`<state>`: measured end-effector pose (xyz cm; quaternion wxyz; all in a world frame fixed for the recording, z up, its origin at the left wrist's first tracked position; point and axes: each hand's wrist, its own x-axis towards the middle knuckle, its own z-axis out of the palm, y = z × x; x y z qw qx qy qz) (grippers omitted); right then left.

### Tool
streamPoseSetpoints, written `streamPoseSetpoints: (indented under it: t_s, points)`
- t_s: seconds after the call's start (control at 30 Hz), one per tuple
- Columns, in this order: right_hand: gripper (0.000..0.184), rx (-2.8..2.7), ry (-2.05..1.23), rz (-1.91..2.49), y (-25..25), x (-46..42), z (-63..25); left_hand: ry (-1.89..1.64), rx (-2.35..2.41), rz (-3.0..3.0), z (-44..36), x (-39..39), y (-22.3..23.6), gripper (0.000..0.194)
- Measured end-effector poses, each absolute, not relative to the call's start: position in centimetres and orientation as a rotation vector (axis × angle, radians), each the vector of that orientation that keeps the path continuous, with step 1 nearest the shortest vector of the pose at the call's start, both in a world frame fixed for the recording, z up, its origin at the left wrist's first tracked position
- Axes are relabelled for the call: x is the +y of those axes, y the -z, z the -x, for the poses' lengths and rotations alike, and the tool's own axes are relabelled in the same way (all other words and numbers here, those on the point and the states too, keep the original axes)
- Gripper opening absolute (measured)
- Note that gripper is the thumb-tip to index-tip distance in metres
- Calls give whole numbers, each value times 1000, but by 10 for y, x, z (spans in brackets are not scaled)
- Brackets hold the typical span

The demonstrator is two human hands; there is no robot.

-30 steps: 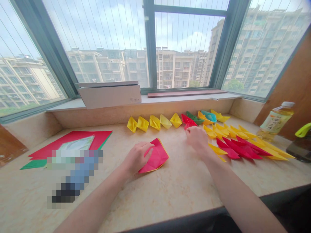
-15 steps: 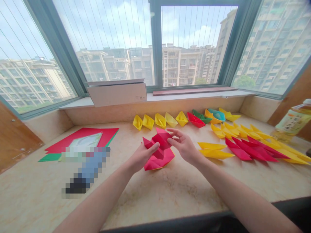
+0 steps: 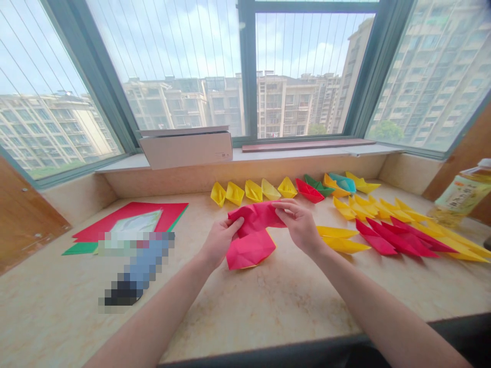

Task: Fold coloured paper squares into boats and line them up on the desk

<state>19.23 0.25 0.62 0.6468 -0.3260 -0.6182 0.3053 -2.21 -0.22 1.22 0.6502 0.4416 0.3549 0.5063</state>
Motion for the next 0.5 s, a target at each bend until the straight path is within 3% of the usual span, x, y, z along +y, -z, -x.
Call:
streamPoseSetpoints:
  t_s: [0.27,0.5]
  points:
    - [27,-1319,-696,754,-4,4,-190,-1405,828,-1161,24,0,-17,40]
    - [33,-1353,-735,791,-1,4,-192,-1464,819,-1211,22,-4,-22,84]
